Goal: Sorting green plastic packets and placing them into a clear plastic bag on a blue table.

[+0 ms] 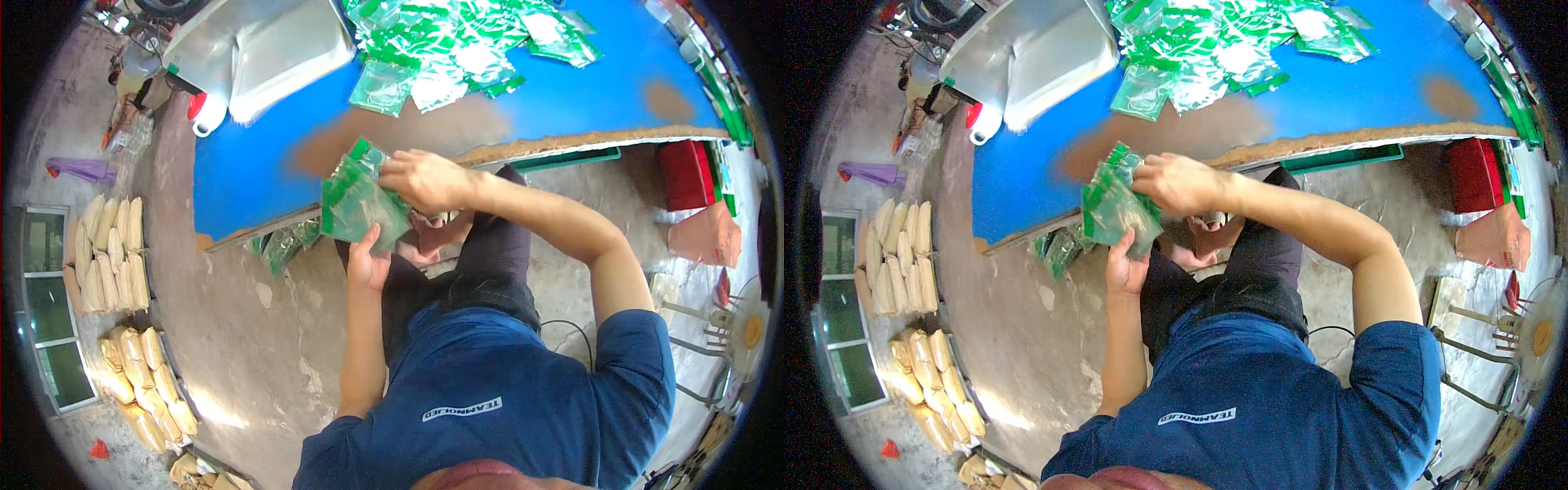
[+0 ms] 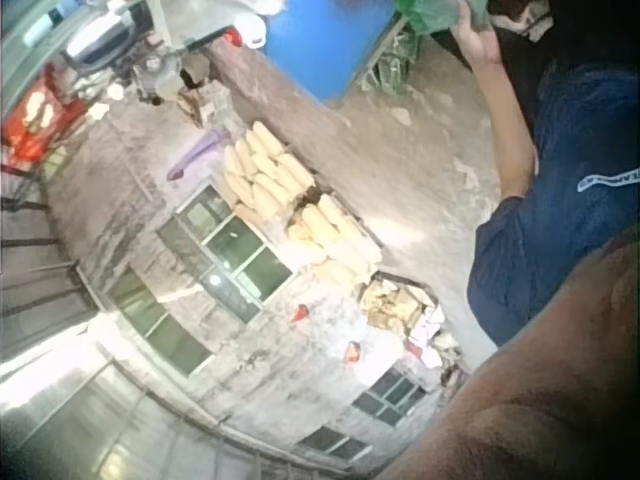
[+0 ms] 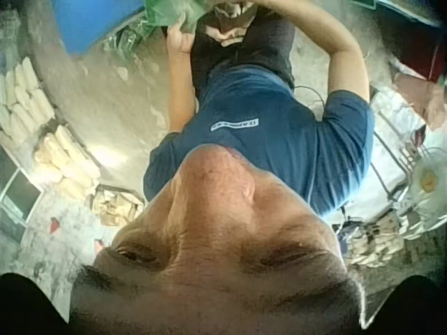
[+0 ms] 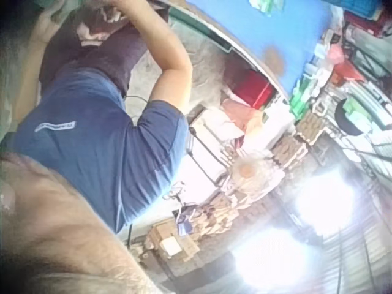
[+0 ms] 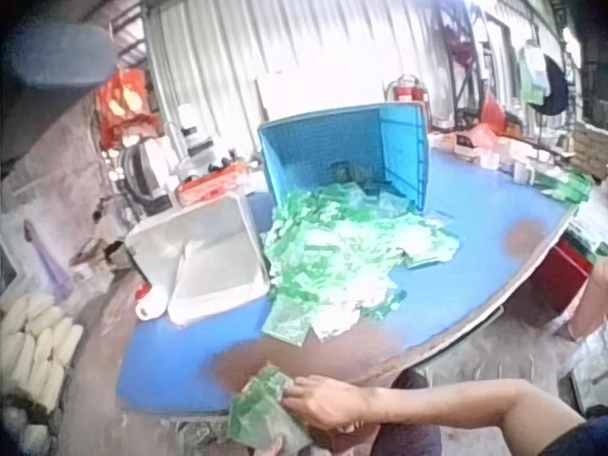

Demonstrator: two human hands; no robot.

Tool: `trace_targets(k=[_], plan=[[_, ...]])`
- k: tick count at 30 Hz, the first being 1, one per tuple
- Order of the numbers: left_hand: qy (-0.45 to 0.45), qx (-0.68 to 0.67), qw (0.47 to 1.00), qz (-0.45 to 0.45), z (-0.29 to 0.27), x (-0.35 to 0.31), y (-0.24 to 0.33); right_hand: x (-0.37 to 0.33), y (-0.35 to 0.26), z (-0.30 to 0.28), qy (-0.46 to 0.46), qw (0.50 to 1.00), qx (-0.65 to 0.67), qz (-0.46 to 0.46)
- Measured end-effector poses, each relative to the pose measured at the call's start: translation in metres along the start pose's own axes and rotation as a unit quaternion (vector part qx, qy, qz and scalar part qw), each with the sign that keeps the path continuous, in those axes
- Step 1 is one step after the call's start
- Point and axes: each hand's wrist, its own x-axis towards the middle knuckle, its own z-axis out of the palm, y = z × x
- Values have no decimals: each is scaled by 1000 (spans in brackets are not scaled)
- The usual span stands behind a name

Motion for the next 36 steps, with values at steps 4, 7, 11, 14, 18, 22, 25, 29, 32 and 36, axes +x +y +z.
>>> trace_targets(k=[4, 7, 11, 14, 18, 22, 25, 29, 32, 36], plan=[[-11, 11, 1000, 6, 3, 3, 11, 46, 46, -8, 214, 958, -80, 172], [-2, 8, 999, 39, -16, 0, 18, 47, 61, 12, 152, 952, -248, 95], [46, 52, 995, 70, -12, -7, 35, 39, 2, 12, 5, 988, 152, -32], [60, 69, 995, 47, -24, -3, 35, 57, 9, 2, 127, 986, 57, 92], [-5, 13, 999, 48, -31, 3, 28, 40, 52, 26, 148, 946, -230, 174], [12, 32, 999, 36, -26, -3, 30, 36, -11, -3, -66, 989, 123, 39], [-18, 51, 998, 13, -18, -1, 20, 38, 28, -15, 252, 931, -35, 262], [-6, -2, 1000, -3, -23, -1, 18, 4, 34, 16, 200, 912, -300, 196], [-14, 6, 1000, 11, -9, 4, 17, -4, -8, 3, 118, 987, 66, 89], [-32, 30, 999, -28, -6, 2, 12, 0, 42, -40, 291, 905, -32, 309]])
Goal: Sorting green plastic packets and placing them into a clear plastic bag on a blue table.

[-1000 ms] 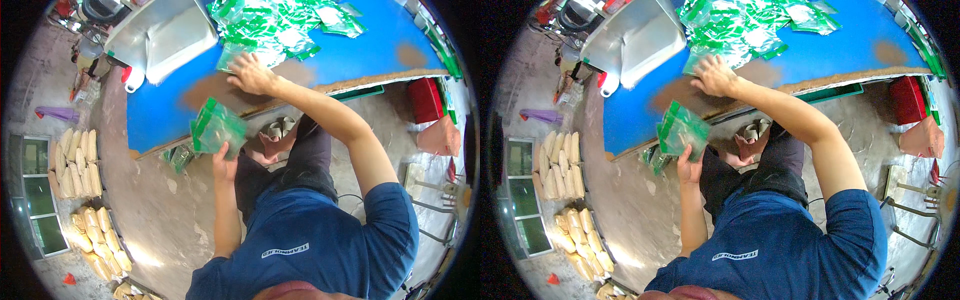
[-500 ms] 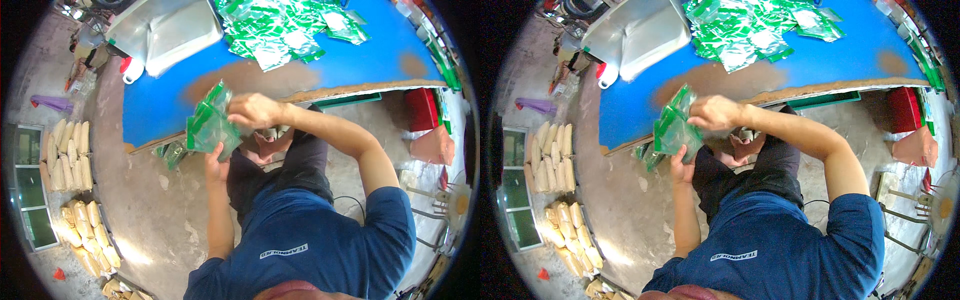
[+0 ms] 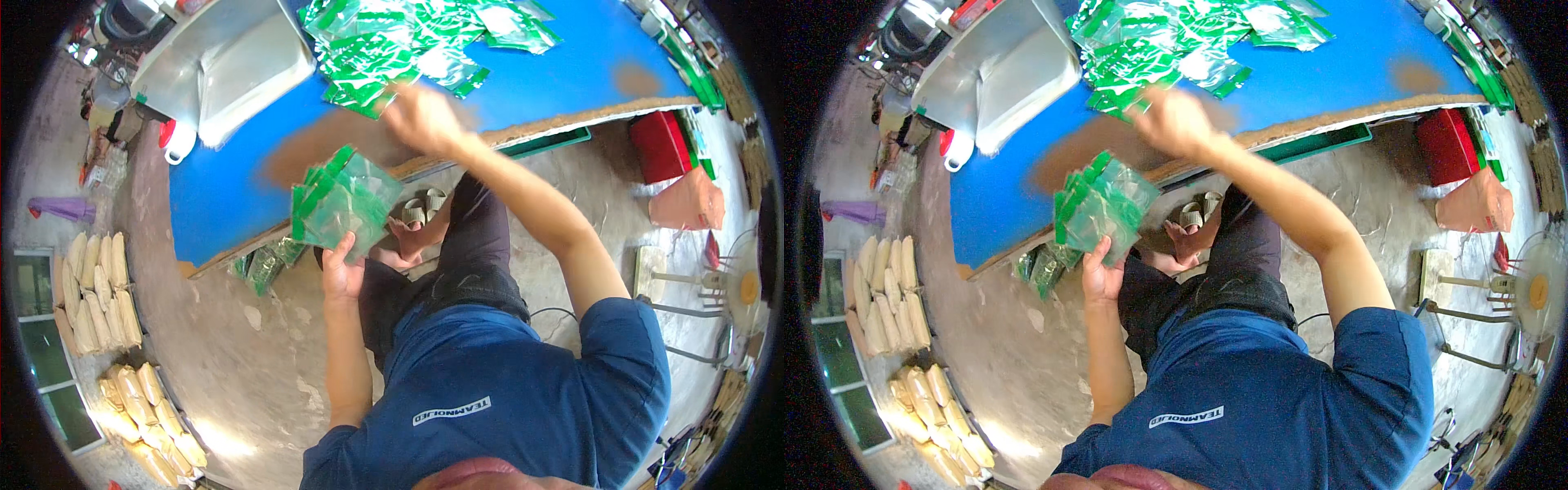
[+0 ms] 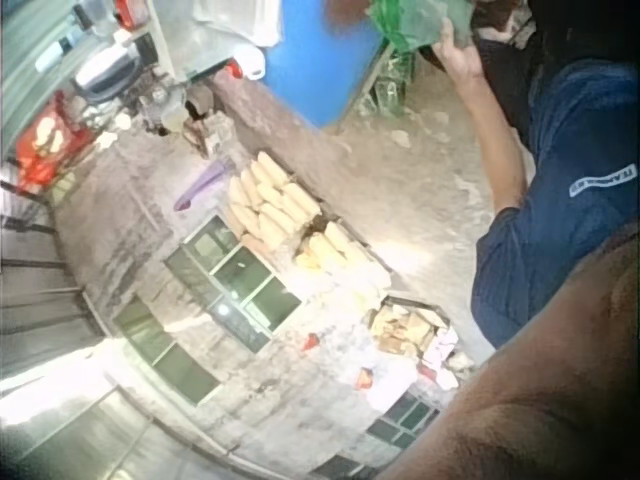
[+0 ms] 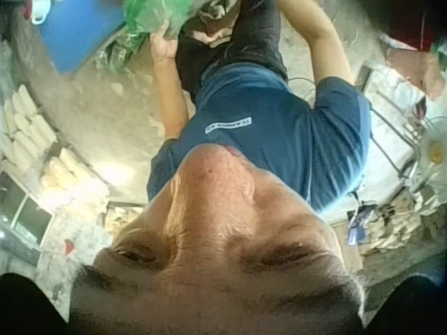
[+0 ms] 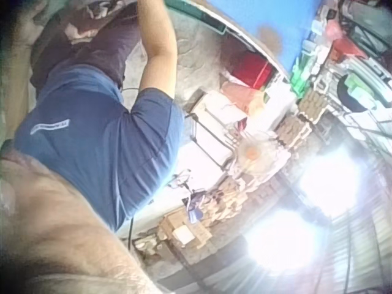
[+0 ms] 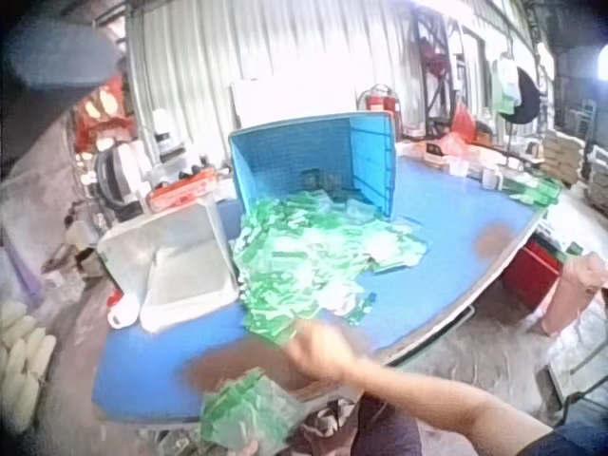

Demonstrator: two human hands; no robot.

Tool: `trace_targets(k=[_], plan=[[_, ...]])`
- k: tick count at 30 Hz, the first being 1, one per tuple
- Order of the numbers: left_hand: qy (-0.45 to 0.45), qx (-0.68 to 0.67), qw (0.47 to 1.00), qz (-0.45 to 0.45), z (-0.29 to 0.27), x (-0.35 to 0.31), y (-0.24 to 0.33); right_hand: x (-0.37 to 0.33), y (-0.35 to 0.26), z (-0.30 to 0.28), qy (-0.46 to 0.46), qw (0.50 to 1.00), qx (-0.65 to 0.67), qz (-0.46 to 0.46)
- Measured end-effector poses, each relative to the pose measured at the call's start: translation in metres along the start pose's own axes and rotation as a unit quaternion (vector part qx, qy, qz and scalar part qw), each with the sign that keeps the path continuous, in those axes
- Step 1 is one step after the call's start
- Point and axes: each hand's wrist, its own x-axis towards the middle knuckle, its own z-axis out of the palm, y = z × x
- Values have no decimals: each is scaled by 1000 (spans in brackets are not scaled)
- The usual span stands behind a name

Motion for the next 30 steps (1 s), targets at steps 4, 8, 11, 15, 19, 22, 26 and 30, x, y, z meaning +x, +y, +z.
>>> trace_targets(k=[4, 8, 11, 15, 19, 22, 26, 30], plan=[[-7, -55, 998, -30, 4, -8, -8, 8, 87, -16, -168, 950, -264, -12], [-11, -45, 998, -44, -11, -8, -15, -60, 24, -59, -208, 961, -97, -156], [-45, 17, 995, -82, 0, -7, 2, -77, 12, -62, -78, 991, 58, -87], [-65, -144, 975, -157, 21, -7, 13, -70, -45, -41, -222, 906, 101, -345], [7, 46, 998, -38, 22, 6, -2, -23, 0, 19, -166, 921, 3, -353], [2, 1, 1000, 23, 15, 2, -6, 38, 14, 31, -76, 990, -36, -117], [2, -20, 1000, 21, -2, -12, -4, 20, 15, 63, -208, 949, -223, -84], [57, -39, 998, 12, -34, -42, 2, -30, -28, 45, -210, 941, -194, -181]])
